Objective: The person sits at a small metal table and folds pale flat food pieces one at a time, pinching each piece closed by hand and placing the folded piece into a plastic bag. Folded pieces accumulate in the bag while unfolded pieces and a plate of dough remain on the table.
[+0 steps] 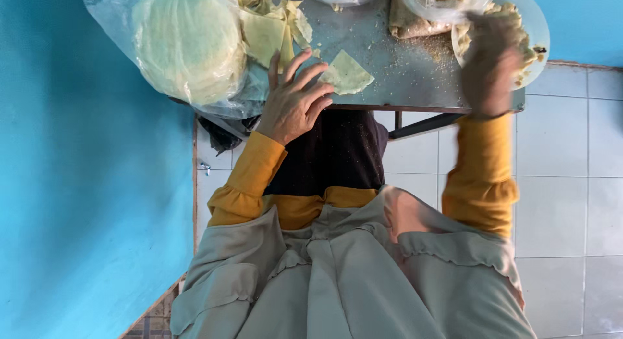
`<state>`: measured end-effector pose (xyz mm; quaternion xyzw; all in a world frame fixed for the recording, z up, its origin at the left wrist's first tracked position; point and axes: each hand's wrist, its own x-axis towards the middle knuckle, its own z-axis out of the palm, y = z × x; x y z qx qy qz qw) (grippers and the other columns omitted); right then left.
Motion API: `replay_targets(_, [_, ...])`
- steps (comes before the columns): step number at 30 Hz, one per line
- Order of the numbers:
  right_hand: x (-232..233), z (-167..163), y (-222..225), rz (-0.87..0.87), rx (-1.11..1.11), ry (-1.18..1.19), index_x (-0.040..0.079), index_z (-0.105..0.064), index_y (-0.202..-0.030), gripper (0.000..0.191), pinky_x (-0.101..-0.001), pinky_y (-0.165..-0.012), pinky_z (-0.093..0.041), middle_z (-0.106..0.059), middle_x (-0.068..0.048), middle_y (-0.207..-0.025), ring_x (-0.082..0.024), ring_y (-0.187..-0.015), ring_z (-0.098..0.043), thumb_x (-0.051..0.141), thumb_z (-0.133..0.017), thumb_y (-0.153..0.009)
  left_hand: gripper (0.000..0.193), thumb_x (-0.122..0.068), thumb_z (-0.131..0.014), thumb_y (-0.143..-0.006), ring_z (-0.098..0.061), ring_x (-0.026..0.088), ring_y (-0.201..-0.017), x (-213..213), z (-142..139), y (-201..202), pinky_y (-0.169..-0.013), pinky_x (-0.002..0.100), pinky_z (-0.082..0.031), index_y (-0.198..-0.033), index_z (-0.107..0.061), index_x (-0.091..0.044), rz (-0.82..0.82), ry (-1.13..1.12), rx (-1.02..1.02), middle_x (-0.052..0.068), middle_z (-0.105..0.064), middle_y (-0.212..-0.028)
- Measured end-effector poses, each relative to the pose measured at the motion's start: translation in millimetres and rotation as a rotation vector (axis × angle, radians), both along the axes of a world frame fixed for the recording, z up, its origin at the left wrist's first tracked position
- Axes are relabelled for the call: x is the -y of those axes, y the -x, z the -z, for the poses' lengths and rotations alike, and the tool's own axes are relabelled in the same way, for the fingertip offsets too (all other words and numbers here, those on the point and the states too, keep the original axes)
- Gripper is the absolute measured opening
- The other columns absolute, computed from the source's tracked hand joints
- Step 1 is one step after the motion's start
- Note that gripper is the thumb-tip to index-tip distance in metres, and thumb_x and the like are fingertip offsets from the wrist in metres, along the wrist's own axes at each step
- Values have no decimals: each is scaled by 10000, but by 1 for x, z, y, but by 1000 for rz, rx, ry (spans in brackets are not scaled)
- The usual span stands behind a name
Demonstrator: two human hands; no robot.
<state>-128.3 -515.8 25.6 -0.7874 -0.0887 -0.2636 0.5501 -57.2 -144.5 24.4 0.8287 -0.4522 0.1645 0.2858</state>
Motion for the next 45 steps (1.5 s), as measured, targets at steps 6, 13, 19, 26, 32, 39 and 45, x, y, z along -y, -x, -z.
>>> replay_targets(6, [68,-4,-2,442,-247,1061,204,-773,-1182,519,-444,-1044,-366,-575,-72,-1240,-324,-1215,-446,-44,-671,-738,129,-206,-680,-1062,-559,228,-1330,5,7,-4,-1287,525,-274,-1165,-709,-134,94,-19,-26,-12,-646,-1228])
replay_targets(13, [68,2,-17,448,-120,1405,325,-765,-1187,532,-392,-1076,-341,-571,-26,-1190,-242,-1150,-453,-27,-662,-803,246,-229,-706,-1017,-573,260,-1253,8,10,-4,-1217,487,-373,-1237,-697,-120,130,-13,-2,60,-644,-1241])
replay_targets(19, [69,-19,-2,383,-120,1130,185,-752,-1000,303,-446,-1036,-329,-603,-69,-1167,-270,-1268,-498,-51,-644,-843,242,-205,-731,-989,-581,226,-1302,7,14,-3,-1202,483,-377,-1213,-715,-115,143,-19,50,20,-664,-1297])
replay_targets(26, [-69,16,-27,-103,-88,703,250,-759,-1303,586,-343,-796,-421,-545,-47,-1152,-199,-1037,-530,-125,-636,-870,187,-173,-754,-985,-636,229,-1235,-1,21,0,-1185,466,-454,-1158,-736,-105,146,76,32,28,-703,-1230])
replay_targets(32, [-116,14,-31,-38,24,958,240,-724,-1407,710,-474,-1058,-385,-523,-73,-1203,-288,-1164,-468,218,-919,-725,190,-175,-766,-974,-638,231,-1236,-3,19,-5,-1173,466,-457,-1153,-750,-115,149,83,30,32,-710,-1229])
replay_targets(39, [-124,13,-40,269,57,1669,187,-670,-1245,331,-446,-1210,-327,-536,-30,-1188,-233,-1251,-458,172,-764,-927,211,-186,-758,-978,-638,237,-1239,-5,18,-2,-1176,464,-449,-1177,-740,-117,138,72,38,35,-710,-1234])
replay_targets(45, [-134,4,-10,42,-16,1156,234,-757,-1278,449,-477,-966,-399,-568,-76,-1090,-283,-1085,-484,109,-771,-847,153,-177,-738,-986,-652,238,-1237,-4,13,2,-1175,455,-451,-1121,-724,-107,124,103,1,43,-717,-1222])
